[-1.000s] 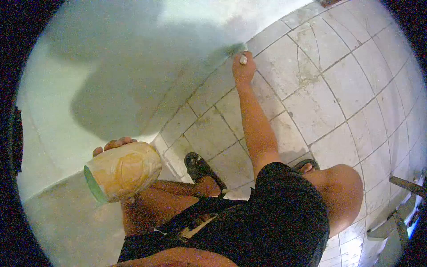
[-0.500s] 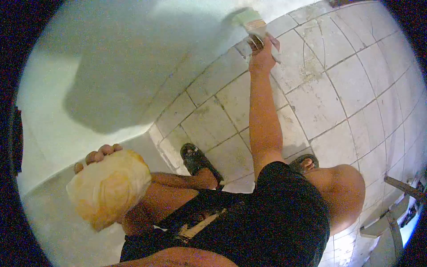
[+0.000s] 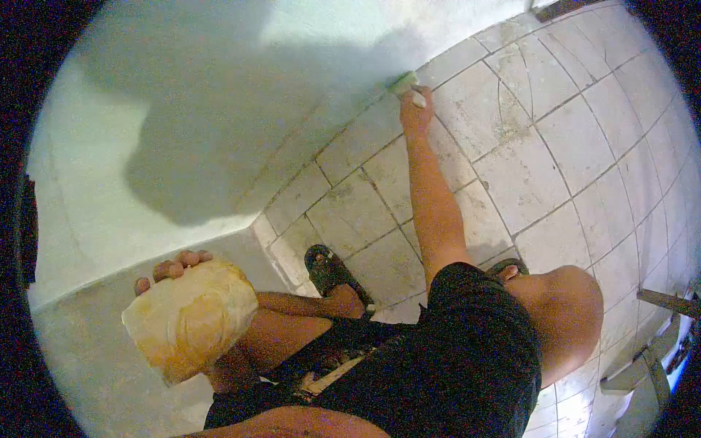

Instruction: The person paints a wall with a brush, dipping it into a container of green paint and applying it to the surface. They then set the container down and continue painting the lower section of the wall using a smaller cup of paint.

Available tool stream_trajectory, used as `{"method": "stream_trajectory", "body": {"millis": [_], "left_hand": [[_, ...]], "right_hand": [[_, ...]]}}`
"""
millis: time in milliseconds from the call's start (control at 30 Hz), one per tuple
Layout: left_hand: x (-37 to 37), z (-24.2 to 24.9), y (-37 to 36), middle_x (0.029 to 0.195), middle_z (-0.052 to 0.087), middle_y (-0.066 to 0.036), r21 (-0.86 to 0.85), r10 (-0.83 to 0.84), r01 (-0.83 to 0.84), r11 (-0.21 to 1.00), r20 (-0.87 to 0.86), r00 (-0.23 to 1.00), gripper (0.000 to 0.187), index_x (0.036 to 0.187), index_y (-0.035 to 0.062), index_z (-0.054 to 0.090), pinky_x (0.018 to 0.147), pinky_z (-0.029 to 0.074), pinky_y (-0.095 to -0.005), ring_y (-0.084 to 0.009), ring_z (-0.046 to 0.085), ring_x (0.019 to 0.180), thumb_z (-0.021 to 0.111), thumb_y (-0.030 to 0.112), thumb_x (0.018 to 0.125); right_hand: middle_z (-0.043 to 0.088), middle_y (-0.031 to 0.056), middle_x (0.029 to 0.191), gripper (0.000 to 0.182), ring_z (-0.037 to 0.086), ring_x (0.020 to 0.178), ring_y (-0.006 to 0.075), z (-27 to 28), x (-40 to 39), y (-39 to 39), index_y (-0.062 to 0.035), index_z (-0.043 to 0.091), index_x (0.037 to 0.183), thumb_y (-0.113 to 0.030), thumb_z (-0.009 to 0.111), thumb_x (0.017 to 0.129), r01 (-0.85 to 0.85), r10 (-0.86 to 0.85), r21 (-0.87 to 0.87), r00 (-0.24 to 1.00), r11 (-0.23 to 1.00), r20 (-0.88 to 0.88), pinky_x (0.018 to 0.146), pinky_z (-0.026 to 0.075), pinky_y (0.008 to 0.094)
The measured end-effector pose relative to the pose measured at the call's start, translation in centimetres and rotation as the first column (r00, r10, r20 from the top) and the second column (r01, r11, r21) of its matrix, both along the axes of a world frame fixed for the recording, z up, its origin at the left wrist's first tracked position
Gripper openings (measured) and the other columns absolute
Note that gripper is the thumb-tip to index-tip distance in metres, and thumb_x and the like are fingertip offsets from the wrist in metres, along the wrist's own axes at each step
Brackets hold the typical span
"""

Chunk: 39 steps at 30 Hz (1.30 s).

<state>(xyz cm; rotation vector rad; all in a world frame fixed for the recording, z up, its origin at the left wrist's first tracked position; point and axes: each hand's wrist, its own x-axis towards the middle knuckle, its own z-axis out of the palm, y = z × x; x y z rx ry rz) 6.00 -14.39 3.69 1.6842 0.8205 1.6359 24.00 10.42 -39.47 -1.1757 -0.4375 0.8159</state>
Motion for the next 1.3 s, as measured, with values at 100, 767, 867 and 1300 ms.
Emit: {"method": "stream_trajectory", "body": {"millis": [100,767,867,1300], "left_hand": [[0.0,0.1,-0.8,0.101,0.056,-0.026,-0.018,-0.008,0.008,1.000,0.033,0.999,0.048,0.126,0.0078,0.039,0.077,0.049,-0.0552,-0.0462,0.056,0.087,0.047,0.039,0.091],[-0.4,1.1,-1.2,0.106,0.053,-0.025,-0.016,-0.221,0.223,0.975,0.067,0.973,0.042,0.127,0.0114,0.040,0.086,0.046,-0.0566,-0.0469,0.053,0.100,0.044,0.035,0.094],[-0.5,0.9,-1.0,0.106,0.053,-0.025,-0.042,-0.230,0.234,0.971,0.072,0.970,0.039,0.127,0.0132,0.040,0.085,0.047,-0.0568,-0.0469,0.053,0.100,0.043,0.033,0.094],[-0.8,1.4,0.3,0.108,0.055,-0.027,-0.069,-0.278,0.285,0.956,0.103,0.955,0.054,0.126,0.0048,0.043,0.082,0.047,-0.0594,-0.0493,0.054,0.096,0.059,0.038,0.086]], "right_hand": [[0.060,0.0091,0.081,0.011,0.062,0.070,0.0172,2.1,-1.4,1.8,-0.0004,0.053,0.093,-0.007,0.057,0.085,-0.009,0.027,-0.054,0.932,0.999,0.363,0.059,0.052,0.0270],[0.060,0.0115,0.090,0.014,0.064,0.080,0.0242,22.8,-1.0,0.3,-0.0002,0.051,0.097,-0.006,0.056,0.085,-0.017,0.120,0.346,0.953,0.938,-0.278,0.069,0.057,0.0347],[0.060,0.0129,0.090,0.015,0.064,0.079,0.0246,29.5,0.3,-1.0,-0.0004,0.049,0.099,-0.006,0.055,0.086,-0.033,0.229,0.498,0.913,0.866,-0.336,0.068,0.057,0.0360],[0.059,0.0115,0.099,0.012,0.062,0.087,0.0193,3.7,0.4,-2.2,-0.0016,0.054,0.091,-0.012,0.058,0.087,0.033,-0.067,0.069,0.820,0.997,0.569,0.069,0.053,0.0316]]}}
